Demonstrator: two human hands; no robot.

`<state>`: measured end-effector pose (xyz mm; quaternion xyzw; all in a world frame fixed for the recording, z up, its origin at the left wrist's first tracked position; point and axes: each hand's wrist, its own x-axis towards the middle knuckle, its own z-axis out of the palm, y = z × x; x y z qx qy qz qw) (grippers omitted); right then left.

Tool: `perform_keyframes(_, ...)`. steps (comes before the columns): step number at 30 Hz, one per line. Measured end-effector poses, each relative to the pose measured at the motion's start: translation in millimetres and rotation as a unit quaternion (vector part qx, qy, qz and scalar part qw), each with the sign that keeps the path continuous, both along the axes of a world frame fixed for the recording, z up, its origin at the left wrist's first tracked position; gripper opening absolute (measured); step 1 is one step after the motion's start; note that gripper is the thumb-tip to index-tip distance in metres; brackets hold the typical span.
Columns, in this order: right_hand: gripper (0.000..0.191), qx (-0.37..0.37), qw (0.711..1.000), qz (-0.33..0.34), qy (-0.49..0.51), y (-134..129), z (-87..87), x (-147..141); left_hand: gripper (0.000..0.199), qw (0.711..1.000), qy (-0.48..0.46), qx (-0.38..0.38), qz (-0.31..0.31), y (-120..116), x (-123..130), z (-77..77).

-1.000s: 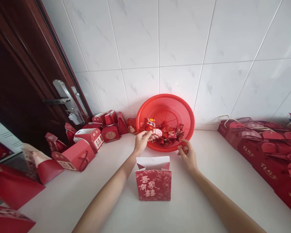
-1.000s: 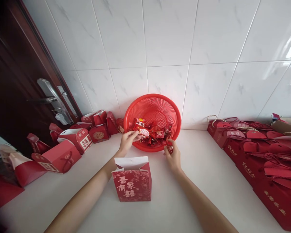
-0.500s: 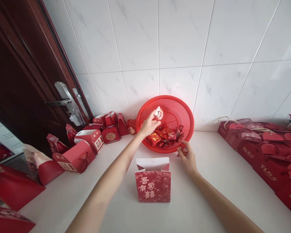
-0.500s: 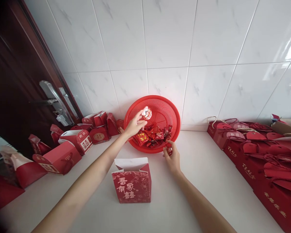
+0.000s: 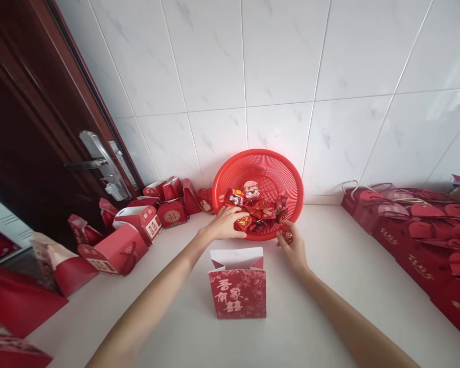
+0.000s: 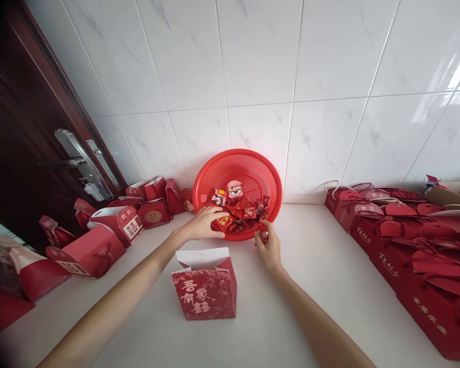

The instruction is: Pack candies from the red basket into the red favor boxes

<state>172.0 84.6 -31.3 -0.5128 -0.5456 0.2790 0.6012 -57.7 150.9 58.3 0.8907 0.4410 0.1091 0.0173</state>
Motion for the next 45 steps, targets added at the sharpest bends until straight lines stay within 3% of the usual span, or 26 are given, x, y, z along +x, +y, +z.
perform_keyframes(3, 0.04, 0.006, 1.0, -0.001, -0.008, -0.9, -0.2, -0.5, 0.058, 1.0, 0.01, -0.008, -0.001, 2.7, -0.3, -5.9)
perform_keyframes(7, 0.039, 0.014, 1.0, -0.002, -0.019, -2.1, 0.9, -0.7, 0.039, 0.998, -0.066, 0.009, -0.001, 18.7, -5.2, -10.0)
perform_keyframes(13, 0.037, 0.012, 1.0, -0.004, -0.016, -0.7, -0.1, 0.4, 0.028, 0.977, -0.164, 0.119, 0.064, 46.3, -8.7, -2.1)
perform_keyframes(16, 0.038, 0.014, 1.0, -0.004, -0.019, -0.6, -0.3, 0.3, 0.028, 0.973, -0.145, 0.153, 0.096, 51.6, -5.6, 4.3)
perform_keyframes(20, 0.039, 0.016, 1.0, 0.006, -0.023, -1.5, 0.9, -0.9, 0.035, 0.977, -0.081, 0.157, 0.118, 42.8, -3.9, 9.5)
perform_keyframes(26, 0.04, 0.005, 1.0, 0.0, -0.008, -0.5, 0.4, -1.4, 0.052, 0.986, 0.021, 0.112, 0.121, 8.7, -11.7, 4.2)
perform_keyframes(31, 0.04, 0.004, 1.0, 0.011, 0.001, -0.5, 0.5, -1.7, 0.048, 0.986, 0.065, 0.076, 0.13, 1.9, -14.3, 0.6)
perform_keyframes(39, 0.041, 0.014, 0.999, 0.017, 0.038, 4.6, -4.0, -3.7, 0.027, 0.983, -0.034, 0.098, 0.148, 35.0, -5.6, 4.9)
perform_keyframes(45, 0.036, 0.021, 0.999, 0.028, 0.035, 5.8, -3.3, -4.2, 0.031, 0.969, -0.106, 0.147, 0.167, 63.8, 8.2, 26.0)
